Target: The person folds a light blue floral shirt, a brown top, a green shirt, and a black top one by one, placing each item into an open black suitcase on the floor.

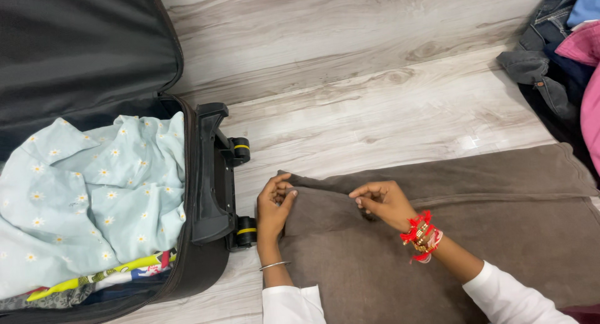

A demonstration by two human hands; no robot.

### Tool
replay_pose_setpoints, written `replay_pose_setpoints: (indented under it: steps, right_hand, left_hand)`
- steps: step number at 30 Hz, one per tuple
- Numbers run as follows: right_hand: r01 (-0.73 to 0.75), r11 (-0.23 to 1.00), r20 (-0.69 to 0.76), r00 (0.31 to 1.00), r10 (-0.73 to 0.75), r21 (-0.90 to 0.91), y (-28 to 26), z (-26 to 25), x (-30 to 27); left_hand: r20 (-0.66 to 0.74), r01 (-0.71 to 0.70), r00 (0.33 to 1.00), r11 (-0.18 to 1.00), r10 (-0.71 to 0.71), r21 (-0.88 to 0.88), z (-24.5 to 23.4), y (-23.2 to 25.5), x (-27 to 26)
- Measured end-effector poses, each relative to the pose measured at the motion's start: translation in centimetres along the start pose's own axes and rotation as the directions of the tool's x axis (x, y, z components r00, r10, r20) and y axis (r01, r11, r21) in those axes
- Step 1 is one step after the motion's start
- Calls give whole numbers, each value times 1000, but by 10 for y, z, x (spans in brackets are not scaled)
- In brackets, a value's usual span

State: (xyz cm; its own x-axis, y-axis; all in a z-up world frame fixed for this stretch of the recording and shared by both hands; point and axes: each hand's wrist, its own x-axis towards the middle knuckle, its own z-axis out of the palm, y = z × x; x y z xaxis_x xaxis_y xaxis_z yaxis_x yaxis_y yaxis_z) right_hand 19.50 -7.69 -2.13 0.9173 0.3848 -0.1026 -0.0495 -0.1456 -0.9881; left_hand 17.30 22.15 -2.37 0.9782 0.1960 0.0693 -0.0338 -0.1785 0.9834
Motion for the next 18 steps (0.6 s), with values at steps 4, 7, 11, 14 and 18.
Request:
replay_pose_setpoints:
  steps: [4,7,11,14,18]
  right_hand:
    - [130,979,-63,988,-141,-156,1,-1,27]
    - [200,901,-64,968,-243,-386,-6,-5,22]
    - [309,688,76,934,-348,-657,-3,-22,-16]
    - [264,455,127,942,-309,-850,11,-59,-52]
    - [58,353,-21,976,-216,-934,41,-138,-105]
  left_hand:
    - [-134,-136,975,956,175,261,2,16,0]
    - [-138,-241,937,879,321,411,4,23,-3]
    - [-156,-296,879,771,451,564,12,32,-4]
    - [-50,-260,939,796,341,547,27,36,-9]
    - [110,-353,925,720,363,597,41,33,-10]
